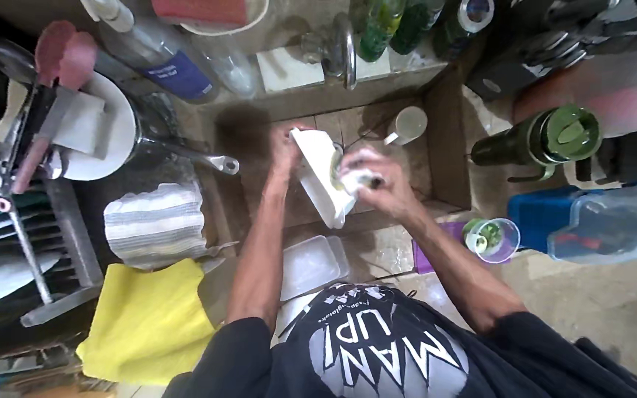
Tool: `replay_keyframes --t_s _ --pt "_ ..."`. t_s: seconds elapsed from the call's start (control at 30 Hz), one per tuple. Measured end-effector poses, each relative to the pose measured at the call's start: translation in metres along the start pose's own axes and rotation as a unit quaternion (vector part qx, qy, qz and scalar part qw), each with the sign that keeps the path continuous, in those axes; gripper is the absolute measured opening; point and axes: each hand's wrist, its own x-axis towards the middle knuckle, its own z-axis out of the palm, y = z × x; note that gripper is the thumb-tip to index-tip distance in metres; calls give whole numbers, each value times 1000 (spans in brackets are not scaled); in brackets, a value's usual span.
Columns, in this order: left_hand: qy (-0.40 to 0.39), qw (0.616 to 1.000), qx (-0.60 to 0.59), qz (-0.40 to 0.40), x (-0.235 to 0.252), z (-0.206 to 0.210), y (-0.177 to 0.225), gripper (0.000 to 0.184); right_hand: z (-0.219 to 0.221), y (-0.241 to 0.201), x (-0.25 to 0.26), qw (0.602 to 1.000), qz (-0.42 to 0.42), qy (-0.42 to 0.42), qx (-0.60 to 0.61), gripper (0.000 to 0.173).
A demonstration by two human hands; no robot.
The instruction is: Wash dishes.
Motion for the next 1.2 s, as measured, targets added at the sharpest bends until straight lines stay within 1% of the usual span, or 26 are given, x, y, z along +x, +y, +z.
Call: replay_keyframes --t_s 0.07,0.13,0.2,0.23,0.27,0.33,0.37,0.43,0.47,0.5,0.53,0.57,0.6,0.63,0.67,0.7,0.73,0.77,0.8,0.83,0.9,1.0,1.07,1.1,1.13,1.2 --pt "-4 1000 10 -5 0 0 -4 17 4 6 -8 1000 -4 4 17 21" --pt "-10 1000 5 2 -8 21 -1 16 3 22 8 998 45 31 18 20" --pt "14 999 -13 31 -14 38 1 15 -1 33 31 993 83 71 42 20" --pt "22 999 0 46 -14 40 1 13 -2 33 34 992 89 81 49 21" --pt "22 997 36 58 -13 38 1 11 -4 32 31 991 94 82 42 22" --pt "17 987 134 89 -8 31 0 11 -8 25 21 991 116 60 7 24" --pt "15 980 173 96 -6 29 0 13 -8 21 14 990 131 39 -23 32" --pt "14 971 208 116 -3 37 3 16 -8 19 7 984 144 16 -101 54" --pt "15 969 210 131 -2 44 6 17 -7 20 6 981 135 27 -139 55" --pt "18 966 207 153 0 50 8 17 -6 24 5 977 121 54 -168 51" --pt "18 964 202 172 1 53 11 13 -4 28 5 972 107 95 -188 45" --pt "11 965 195 173 1 54 14 10 -3 32 4 965 104 138 -195 40" --pt "8 969 199 149 -1 52 16 18 -2 33 1 958 110 183 -192 38" --pt "12 975 202 96 -5 47 18 33 -2 32 -2 951 116 225 -178 37" --pt "19 983 181 14 -9 41 18 43 -1 29 -5 947 108 256 -159 37" --pt "45 989 121 -76 -12 39 14 43 2 26 -7 949 83 267 -147 38" --pt "85 984 39 -150 -16 40 7 35 6 22 -10 954 50 257 -144 39" --pt "119 974 -23 -193 -22 43 1 27 12 17 -16 962 22 229 -148 38" --pt "144 967 -54 -201 -24 45 0 22 18 10 -22 969 5 193 -153 38" --pt "158 968 -66 -184 -24 45 0 20 23 3 -29 974 -1 159 -160 39" --pt "151 981 -47 -109 -19 39 1 22 26 -2 -39 976 -30 144 -161 37" --pt "78 996 -13 30 -9 27 -2 23 18 1 -36 969 -91 153 -172 30" --pt "16 995 -28 91 -8 26 3 18 7 5 -19 972 -114 102 -179 26" --pt "-18 994 -37 97 -9 27 9 18 1 6 -7 977 -100 61 -178 26" --pt "-40 995 -48 82 -12 29 13 18 -5 6 7 983 -75 23 -165 28" --pt "-29 997 -71 24 -20 32 19 16 -12 6 35 990 -33 -22 -133 28"
